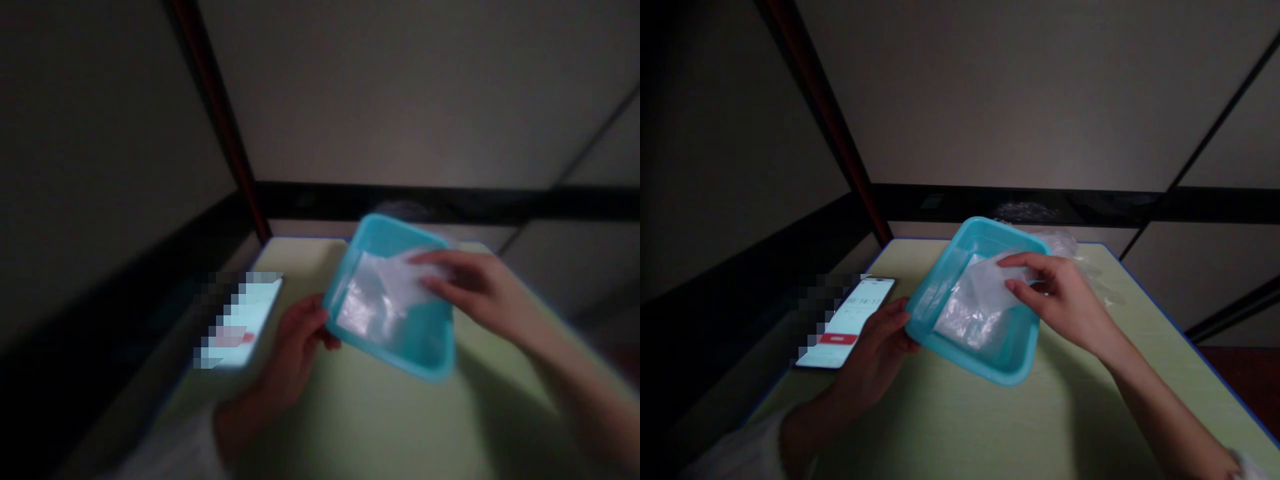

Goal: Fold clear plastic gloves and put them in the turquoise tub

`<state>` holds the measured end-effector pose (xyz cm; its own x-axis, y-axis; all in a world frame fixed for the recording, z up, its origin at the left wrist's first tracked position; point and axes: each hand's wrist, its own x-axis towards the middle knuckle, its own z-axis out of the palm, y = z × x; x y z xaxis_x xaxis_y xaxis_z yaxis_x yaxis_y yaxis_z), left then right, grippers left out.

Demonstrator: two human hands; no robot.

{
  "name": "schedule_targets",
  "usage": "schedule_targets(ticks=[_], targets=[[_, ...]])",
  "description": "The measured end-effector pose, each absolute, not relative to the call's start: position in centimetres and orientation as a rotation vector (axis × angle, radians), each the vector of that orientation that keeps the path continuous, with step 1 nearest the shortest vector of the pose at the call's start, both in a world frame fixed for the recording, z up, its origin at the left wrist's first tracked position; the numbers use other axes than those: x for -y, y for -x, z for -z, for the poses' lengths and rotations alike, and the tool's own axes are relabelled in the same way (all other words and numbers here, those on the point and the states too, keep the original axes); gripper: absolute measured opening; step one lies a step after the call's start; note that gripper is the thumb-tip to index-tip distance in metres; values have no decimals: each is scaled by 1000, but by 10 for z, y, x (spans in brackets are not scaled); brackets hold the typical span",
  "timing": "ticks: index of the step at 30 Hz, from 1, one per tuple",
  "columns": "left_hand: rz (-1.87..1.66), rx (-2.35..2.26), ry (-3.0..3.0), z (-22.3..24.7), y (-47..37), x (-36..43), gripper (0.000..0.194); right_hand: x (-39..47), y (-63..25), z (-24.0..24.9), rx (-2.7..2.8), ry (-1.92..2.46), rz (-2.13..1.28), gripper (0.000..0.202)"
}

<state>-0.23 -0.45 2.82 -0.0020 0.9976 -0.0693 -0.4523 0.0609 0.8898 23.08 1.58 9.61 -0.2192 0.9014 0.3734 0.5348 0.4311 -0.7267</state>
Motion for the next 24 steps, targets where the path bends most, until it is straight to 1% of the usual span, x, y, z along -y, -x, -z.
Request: schedule_targets(ticks=[2,6,8,14,20,24], targets=[[-1345,-912,-804,-29,2,5,15,-20,-229,-95,1953,1253,-438,30],[-1309,-896,-816,-30,1,7,14,-28,-227,-91,1958,1308,-273,56],[-1283,-878,-833,-31,1,7,15,-32,-226,-88,1956,1314,-245,58],[-1252,-876,-856,-32,1,7,15,-37,-223,-86,2034,1332,-18,38],[-1233,-865,-863,-30,1,9,16,-41,-221,-84,2182,1409,217,9],[-1209,-858,-865,-31,1,9,17,-44,-217,-85,2216,1507,460,8]])
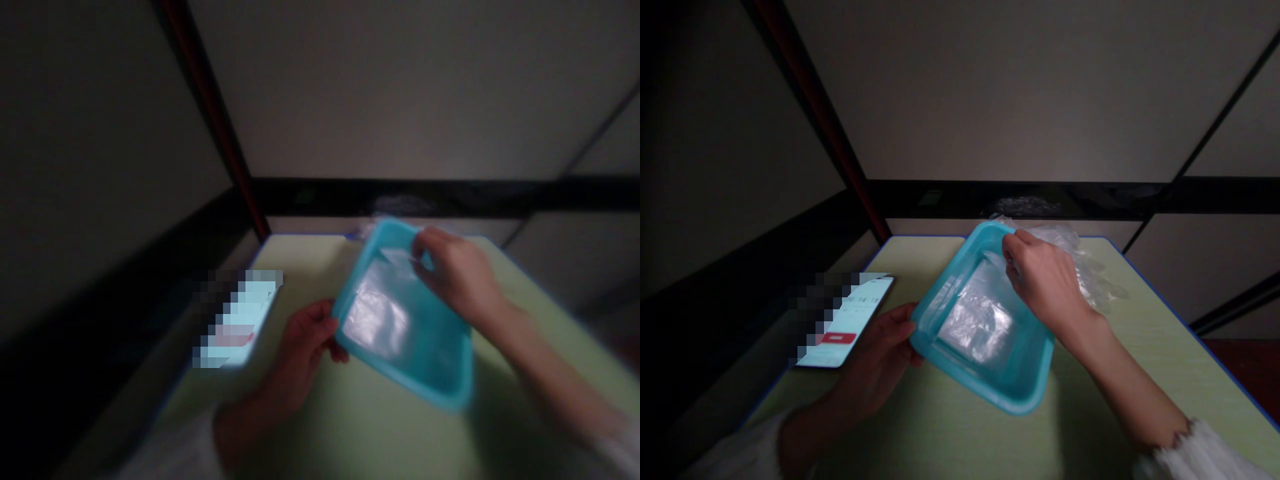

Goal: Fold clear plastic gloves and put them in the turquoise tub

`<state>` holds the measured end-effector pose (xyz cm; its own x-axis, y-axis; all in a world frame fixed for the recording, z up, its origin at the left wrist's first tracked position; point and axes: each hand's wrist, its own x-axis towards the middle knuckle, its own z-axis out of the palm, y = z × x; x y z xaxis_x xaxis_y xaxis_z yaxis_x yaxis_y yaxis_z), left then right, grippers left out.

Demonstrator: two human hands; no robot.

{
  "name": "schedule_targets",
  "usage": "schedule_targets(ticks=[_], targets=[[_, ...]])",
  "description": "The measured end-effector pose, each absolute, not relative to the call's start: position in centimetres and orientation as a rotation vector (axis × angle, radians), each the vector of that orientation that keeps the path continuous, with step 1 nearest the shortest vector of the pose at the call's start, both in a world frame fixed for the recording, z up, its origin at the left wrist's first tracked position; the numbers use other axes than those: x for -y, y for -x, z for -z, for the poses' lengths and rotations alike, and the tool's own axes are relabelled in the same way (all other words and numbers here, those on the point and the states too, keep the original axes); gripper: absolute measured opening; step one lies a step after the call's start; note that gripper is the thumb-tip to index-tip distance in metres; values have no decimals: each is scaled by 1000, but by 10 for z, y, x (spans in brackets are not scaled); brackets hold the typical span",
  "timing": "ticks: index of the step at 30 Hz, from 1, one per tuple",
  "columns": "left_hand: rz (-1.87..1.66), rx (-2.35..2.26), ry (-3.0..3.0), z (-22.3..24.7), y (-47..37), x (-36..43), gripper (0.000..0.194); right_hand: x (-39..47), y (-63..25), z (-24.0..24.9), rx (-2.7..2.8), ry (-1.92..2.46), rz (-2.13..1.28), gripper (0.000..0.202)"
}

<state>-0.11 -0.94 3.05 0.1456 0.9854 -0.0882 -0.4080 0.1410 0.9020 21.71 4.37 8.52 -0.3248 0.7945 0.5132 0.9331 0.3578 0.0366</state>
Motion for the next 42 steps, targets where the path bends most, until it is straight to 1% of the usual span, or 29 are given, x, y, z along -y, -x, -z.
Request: schedule_targets(ticks=[4,7,12,17,21,23,26,29,34,42], targets=[[-1193,-844,-874,-31,1,9,17,-45,-206,-85,2353,1654,616,16],[-1190,-857,-879,-31,1,10,16,-47,-198,-80,2518,1684,583,22],[-1194,-851,-893,-28,1,10,15,-50,-199,-68,2678,1583,348,22],[-1184,-849,-900,-27,2,11,14,-48,-206,-64,2666,1347,35,22],[-1186,-840,-891,-28,1,10,14,-46,-209,-66,2676,1261,-214,24],[-1195,-840,-878,-29,1,9,14,-46,-210,-67,2671,1253,-270,25],[-1203,-846,-866,-29,1,9,14,-47,-211,-70,2648,1291,-247,23],[-1205,-856,-868,-29,1,9,15,-49,-216,-73,2659,1374,-147,19],[-1211,-847,-861,-28,1,9,13,-50,-224,-72,2770,1615,81,24],[-1192,-859,-850,-33,-1,8,14,-41,-218,-78,2873,1585,-80,32]])
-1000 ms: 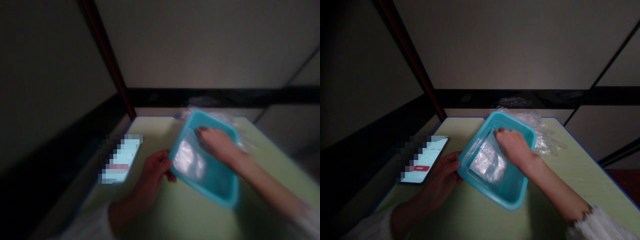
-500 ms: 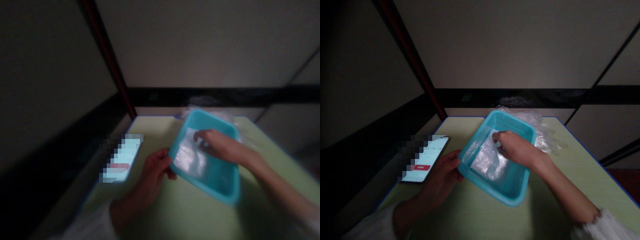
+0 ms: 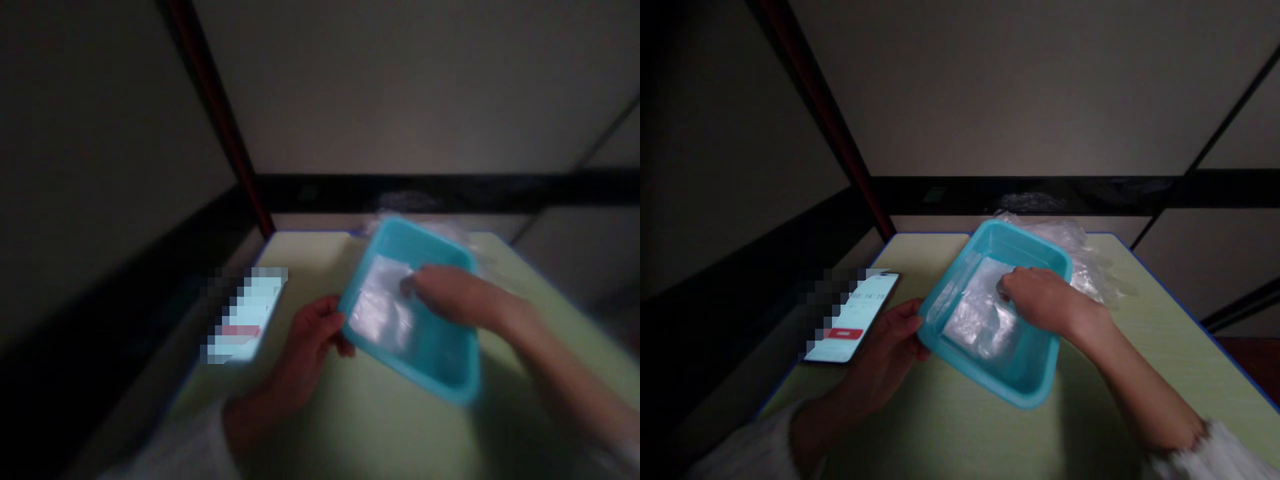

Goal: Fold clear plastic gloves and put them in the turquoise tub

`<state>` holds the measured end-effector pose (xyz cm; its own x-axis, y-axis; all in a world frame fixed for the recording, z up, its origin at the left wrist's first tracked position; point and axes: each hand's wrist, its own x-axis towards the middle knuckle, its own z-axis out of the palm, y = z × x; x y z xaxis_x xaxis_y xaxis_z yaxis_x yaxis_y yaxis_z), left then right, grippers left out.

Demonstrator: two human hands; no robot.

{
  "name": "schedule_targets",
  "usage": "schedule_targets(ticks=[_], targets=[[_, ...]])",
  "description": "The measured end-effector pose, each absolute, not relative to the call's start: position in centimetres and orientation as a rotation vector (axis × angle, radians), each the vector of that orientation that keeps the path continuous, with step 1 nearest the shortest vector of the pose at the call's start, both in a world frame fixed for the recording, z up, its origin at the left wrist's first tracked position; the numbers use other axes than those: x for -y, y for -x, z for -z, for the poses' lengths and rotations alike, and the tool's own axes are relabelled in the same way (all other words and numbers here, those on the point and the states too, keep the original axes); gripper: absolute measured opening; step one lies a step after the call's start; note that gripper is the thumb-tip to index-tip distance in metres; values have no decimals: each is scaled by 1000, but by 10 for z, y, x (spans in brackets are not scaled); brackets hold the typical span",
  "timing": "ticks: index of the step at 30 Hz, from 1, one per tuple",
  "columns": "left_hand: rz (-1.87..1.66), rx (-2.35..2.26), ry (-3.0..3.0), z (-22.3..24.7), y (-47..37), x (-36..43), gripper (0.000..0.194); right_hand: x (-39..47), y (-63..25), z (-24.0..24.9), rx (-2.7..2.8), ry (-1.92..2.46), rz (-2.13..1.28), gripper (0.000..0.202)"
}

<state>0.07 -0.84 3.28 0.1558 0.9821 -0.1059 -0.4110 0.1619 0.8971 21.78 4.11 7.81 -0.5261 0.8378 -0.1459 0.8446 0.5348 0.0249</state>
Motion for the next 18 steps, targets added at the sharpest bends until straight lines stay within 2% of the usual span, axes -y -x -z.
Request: schedule_targets(ticks=[9,14,18], targets=[[-1205,-852,-829,-32,0,9,16,-41,-218,-75,-2692,-1444,131,31],[-1225,-840,-809,-31,0,9,14,-44,-228,-69,-2872,-1467,14,30],[-1277,-832,-803,-32,0,7,17,-42,-230,-83,-3037,-1674,-203,27]])
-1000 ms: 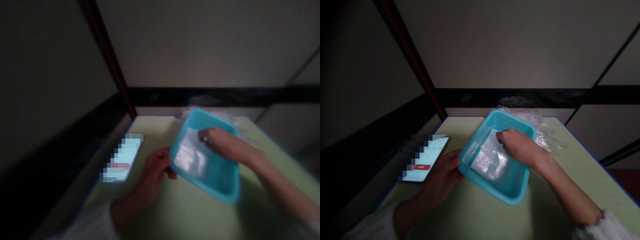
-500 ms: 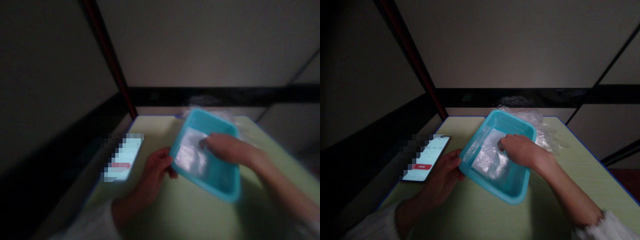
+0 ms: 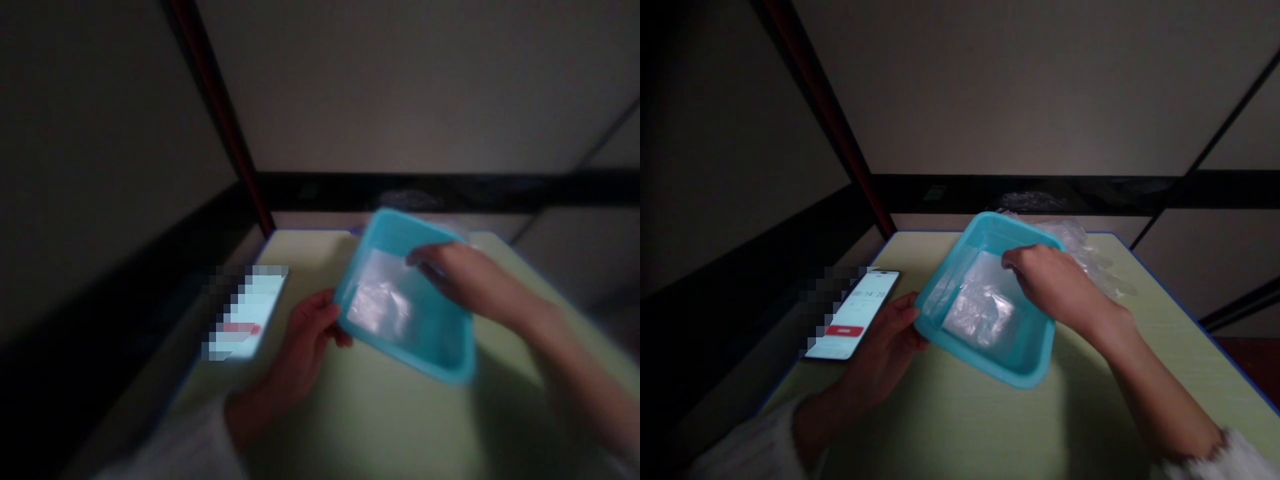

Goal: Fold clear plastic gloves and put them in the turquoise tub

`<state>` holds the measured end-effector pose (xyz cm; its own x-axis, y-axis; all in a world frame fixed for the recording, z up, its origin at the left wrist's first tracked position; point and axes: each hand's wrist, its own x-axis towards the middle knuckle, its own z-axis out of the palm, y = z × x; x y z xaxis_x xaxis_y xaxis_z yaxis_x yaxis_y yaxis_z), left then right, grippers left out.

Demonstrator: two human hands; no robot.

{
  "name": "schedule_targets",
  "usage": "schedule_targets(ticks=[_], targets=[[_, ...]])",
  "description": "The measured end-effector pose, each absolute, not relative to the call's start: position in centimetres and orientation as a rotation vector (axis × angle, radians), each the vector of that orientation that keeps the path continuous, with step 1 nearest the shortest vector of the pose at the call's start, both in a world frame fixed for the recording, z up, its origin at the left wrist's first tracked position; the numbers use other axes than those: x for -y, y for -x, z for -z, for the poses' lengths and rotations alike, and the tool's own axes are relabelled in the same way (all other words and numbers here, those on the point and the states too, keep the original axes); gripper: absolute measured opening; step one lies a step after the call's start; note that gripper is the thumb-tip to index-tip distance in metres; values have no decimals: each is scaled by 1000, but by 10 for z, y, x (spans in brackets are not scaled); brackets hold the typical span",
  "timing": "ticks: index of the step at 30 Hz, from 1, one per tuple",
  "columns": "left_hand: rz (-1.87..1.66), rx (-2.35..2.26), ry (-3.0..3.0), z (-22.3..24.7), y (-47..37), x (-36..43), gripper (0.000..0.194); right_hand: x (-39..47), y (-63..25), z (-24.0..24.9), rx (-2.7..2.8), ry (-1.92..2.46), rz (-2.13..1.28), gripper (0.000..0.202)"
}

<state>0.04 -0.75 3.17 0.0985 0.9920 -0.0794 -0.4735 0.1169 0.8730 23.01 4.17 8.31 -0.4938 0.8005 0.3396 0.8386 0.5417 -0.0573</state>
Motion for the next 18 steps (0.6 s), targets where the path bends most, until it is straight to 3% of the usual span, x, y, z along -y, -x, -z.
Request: schedule_targets(ticks=[8,18], targets=[[-1500,-875,-774,-21,1,-9,24,-33,-231,-95,1917,1141,237,17],[-1733,-928,-648,-13,12,-41,21,-30,-258,-45,2055,1248,154,18]])
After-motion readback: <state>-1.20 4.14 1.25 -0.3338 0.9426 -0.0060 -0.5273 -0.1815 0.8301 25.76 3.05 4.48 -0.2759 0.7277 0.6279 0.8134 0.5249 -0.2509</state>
